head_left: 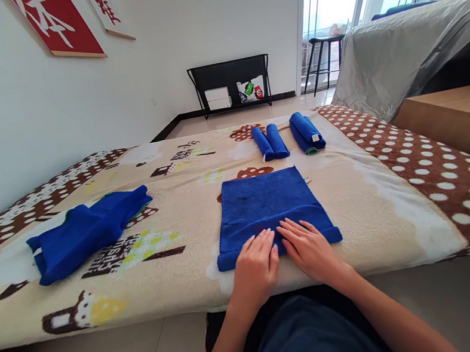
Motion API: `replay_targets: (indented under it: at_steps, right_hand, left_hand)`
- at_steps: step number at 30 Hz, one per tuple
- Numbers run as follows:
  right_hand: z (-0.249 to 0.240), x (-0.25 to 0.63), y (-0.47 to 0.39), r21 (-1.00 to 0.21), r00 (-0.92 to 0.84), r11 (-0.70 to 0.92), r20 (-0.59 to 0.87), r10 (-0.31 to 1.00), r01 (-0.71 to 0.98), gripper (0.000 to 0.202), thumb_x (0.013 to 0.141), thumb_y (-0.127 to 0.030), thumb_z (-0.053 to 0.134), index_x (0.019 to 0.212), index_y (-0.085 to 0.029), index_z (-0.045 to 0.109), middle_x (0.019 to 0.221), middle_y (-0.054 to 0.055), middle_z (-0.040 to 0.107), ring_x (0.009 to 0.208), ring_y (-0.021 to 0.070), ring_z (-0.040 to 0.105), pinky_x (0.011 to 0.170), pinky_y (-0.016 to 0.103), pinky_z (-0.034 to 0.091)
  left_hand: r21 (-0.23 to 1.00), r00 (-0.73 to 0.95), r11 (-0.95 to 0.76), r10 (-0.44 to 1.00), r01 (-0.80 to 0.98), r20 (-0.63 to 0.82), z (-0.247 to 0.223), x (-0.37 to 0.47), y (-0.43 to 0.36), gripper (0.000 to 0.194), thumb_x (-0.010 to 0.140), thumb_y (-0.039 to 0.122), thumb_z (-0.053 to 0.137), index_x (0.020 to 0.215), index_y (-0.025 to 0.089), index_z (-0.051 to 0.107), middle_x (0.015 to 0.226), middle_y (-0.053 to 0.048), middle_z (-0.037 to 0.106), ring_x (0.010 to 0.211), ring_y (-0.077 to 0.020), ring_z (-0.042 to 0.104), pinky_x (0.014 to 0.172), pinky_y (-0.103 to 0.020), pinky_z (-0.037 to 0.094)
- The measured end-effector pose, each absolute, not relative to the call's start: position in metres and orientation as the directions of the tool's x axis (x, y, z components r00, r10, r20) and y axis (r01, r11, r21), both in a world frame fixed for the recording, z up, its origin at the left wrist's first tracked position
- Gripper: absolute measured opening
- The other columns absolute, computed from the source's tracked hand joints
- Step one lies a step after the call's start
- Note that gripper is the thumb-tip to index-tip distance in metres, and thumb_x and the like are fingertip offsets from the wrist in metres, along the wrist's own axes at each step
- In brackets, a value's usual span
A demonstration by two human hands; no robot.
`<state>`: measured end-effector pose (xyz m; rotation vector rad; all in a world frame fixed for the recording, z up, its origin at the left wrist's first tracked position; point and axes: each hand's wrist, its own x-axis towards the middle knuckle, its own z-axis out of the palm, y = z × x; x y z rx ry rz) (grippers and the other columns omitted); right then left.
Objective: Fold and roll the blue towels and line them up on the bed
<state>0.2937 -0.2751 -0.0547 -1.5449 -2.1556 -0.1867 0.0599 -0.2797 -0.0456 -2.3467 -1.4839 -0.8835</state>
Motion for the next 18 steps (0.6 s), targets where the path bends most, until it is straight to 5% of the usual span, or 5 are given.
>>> replay_targets:
  at_steps: [3, 11, 13, 18]
  right_hand:
    - [-0.052, 0.269, -0.267, -0.219, -0.369, 0.473, 0.386, 0.846, 0.854, 0.042, 0.106, -0.030, 0.033, 0.140, -0.021, 0.057, 0.148, 0.003, 0.053, 0.141, 0.0164, 0.046, 0.117, 0.040, 0.034]
    - [-0.065, 0.340, -0.255, -0.208, -0.119, 0.216, 0.399, 0.909, 0.954, 0.046, 0.106, -0.036, 0.031, 0.139, -0.018, 0.057, 0.145, 0.011, 0.055, 0.140, 0.0243, 0.047, 0.116, 0.052, 0.032]
    - [-0.065, 0.360, -0.261, -0.200, -0.152, 0.263, 0.444, 0.883, 0.944, 0.044, 0.106, -0.036, 0.032, 0.137, -0.019, 0.058, 0.145, 0.010, 0.056, 0.141, 0.0242, 0.047, 0.116, 0.052, 0.029]
    - [-0.059, 0.387, -0.285, -0.200, -0.340, 0.499, 0.519, 0.784, 0.844, 0.034, 0.102, -0.031, 0.044, 0.129, -0.027, 0.064, 0.143, 0.007, 0.058, 0.132, 0.0223, 0.053, 0.107, 0.045, 0.038]
  left_hand:
    - [0.128, 0.464, -0.582, 0.746, 0.803, 0.478, -0.045, 0.087, -0.271, 0.041, 0.103, 0.027, 0.038, 0.137, 0.019, 0.059, 0.141, -0.009, 0.061, 0.131, -0.0215, 0.058, 0.108, -0.042, 0.047]
    - [0.147, 0.075, -0.173, 0.857, 0.974, 0.510, -0.059, 0.019, -0.253, 0.046, 0.102, 0.042, 0.043, 0.140, 0.021, 0.058, 0.144, -0.015, 0.057, 0.136, -0.0364, 0.051, 0.113, -0.068, 0.031]
    - [0.143, 0.093, -0.210, 0.817, 0.967, 0.570, -0.056, 0.002, -0.260, 0.043, 0.102, 0.037, 0.044, 0.140, 0.021, 0.057, 0.145, -0.015, 0.056, 0.139, -0.0350, 0.049, 0.116, -0.066, 0.028]
    - [0.079, 0.359, -0.539, 0.657, 0.839, 0.663, -0.046, -0.008, -0.290, 0.037, 0.096, 0.018, 0.054, 0.132, 0.023, 0.060, 0.132, -0.009, 0.066, 0.128, -0.0244, 0.058, 0.110, -0.043, 0.044]
